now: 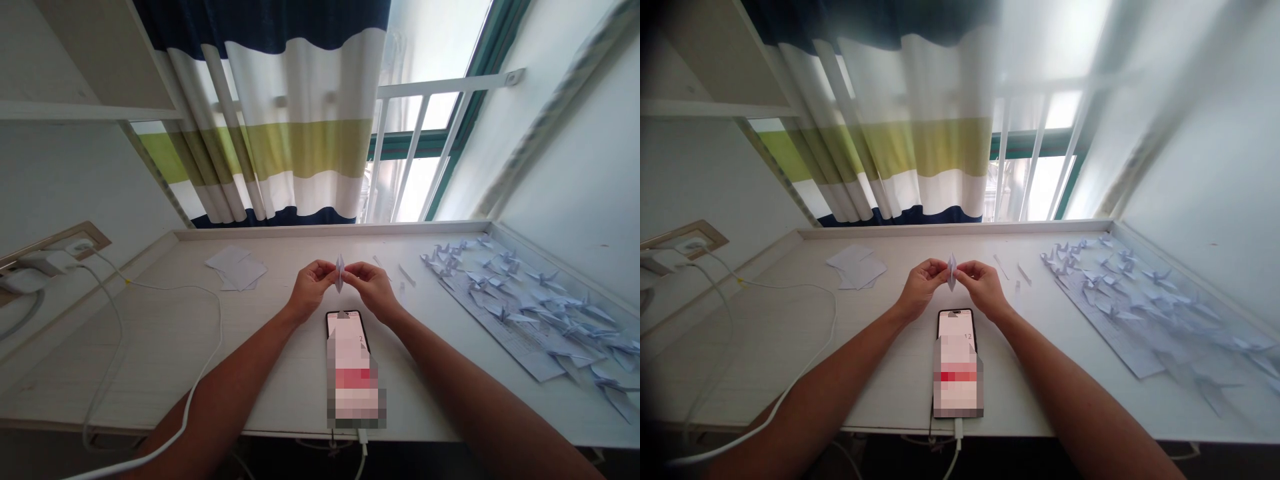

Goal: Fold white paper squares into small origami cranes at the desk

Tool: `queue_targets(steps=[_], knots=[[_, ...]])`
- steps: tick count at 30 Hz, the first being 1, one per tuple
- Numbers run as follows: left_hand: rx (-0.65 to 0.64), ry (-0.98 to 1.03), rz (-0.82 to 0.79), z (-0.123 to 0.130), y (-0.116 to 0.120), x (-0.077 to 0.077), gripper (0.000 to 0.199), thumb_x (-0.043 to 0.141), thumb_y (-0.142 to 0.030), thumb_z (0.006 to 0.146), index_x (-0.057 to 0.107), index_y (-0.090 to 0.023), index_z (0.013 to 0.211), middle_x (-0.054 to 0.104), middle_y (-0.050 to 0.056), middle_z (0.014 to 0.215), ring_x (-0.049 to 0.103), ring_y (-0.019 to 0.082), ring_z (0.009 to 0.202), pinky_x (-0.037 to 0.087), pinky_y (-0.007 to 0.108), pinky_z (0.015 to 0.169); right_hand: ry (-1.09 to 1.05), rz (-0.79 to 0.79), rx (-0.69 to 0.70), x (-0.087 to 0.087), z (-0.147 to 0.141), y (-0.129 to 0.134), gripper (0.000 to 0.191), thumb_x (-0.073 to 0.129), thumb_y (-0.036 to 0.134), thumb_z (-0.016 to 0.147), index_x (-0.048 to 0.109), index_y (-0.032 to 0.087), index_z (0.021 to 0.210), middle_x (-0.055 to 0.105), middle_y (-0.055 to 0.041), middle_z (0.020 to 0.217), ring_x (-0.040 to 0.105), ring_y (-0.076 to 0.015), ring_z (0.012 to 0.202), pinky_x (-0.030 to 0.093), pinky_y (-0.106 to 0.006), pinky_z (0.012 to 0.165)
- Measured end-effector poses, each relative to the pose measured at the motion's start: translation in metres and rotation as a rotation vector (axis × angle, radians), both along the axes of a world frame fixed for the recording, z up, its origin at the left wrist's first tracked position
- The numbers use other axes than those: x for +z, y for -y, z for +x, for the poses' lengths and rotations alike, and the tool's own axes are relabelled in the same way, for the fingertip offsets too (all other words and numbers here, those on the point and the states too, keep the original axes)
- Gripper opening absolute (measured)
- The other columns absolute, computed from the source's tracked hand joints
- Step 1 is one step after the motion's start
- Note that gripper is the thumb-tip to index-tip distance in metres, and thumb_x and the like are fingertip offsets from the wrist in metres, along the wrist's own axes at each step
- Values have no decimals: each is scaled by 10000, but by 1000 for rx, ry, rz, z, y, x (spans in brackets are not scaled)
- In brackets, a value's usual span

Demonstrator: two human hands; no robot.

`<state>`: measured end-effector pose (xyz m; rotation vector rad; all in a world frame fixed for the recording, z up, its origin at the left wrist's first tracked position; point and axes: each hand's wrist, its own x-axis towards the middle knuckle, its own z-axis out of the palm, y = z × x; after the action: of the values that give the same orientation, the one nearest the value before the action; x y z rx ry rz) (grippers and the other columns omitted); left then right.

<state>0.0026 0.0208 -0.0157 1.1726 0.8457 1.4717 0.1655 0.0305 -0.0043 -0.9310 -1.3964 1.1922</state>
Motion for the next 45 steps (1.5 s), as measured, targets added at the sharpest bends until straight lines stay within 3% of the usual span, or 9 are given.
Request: queue_targets(steps=[4, 9, 19, 29, 37, 41, 45], knots=[[34, -48, 27, 1, 1, 1, 347, 873, -344, 704, 667, -167, 920, 725, 30, 825, 667, 149, 770, 512, 284, 739, 0, 16, -1, -3, -1, 0, 399, 830, 552, 698, 710, 186, 803, 726, -62, 794, 671, -213, 766, 539, -380, 771], [101, -141, 40, 1, 2, -1, 272, 860, -351, 712, 717, -148, 824, 724, 45, 799, 667, 157, 756, 518, 288, 744, 77, 78, -61, -2, -2, 0, 376, 815, 546, 716, 693, 194, 774, 712, -53, 775, 650, -198, 735, 528, -346, 714], [201, -163, 58, 0, -3, -5, 232, 837, -368, 722, 768, -153, 777, 756, 78, 907, 682, 181, 816, 528, 310, 791, 47, 39, 20, 2, -6, 6, 364, 800, 526, 747, 773, 196, 899, 785, -97, 964, 724, -261, 903, 561, -414, 876], [259, -150, 70, 6, 0, -2, 248, 835, -371, 725, 737, -149, 777, 754, 81, 895, 689, 180, 789, 541, 315, 759, 3, 47, -24, 4, -10, 12, 378, 822, 540, 720, 781, 200, 880, 797, -97, 926, 745, -279, 892, 578, -438, 871], [250, -85, 66, 9, 4, 2, 290, 857, -368, 709, 698, -157, 831, 760, 70, 870, 709, 188, 803, 543, 318, 777, -16, 88, -48, -2, -9, 5, 366, 794, 558, 743, 778, 211, 856, 791, -83, 917, 733, -272, 888, 570, -434, 881], [231, -47, 32, 8, 4, 5, 404, 896, -347, 658, 621, -180, 901, 767, 62, 856, 730, 201, 810, 544, 320, 768, -39, 84, -94, -3, -8, 2, 397, 838, 567, 682, 723, 206, 801, 759, -73, 829, 711, -243, 802, 580, -412, 811], [198, -82, 24, 7, 4, 6, 411, 888, -343, 671, 642, -174, 954, 766, 72, 871, 723, 199, 814, 538, 317, 764, -72, 81, -102, -5, -6, 0, 419, 886, 529, 631, 684, 205, 805, 732, -57, 797, 698, -223, 775, 586, -399, 789]])
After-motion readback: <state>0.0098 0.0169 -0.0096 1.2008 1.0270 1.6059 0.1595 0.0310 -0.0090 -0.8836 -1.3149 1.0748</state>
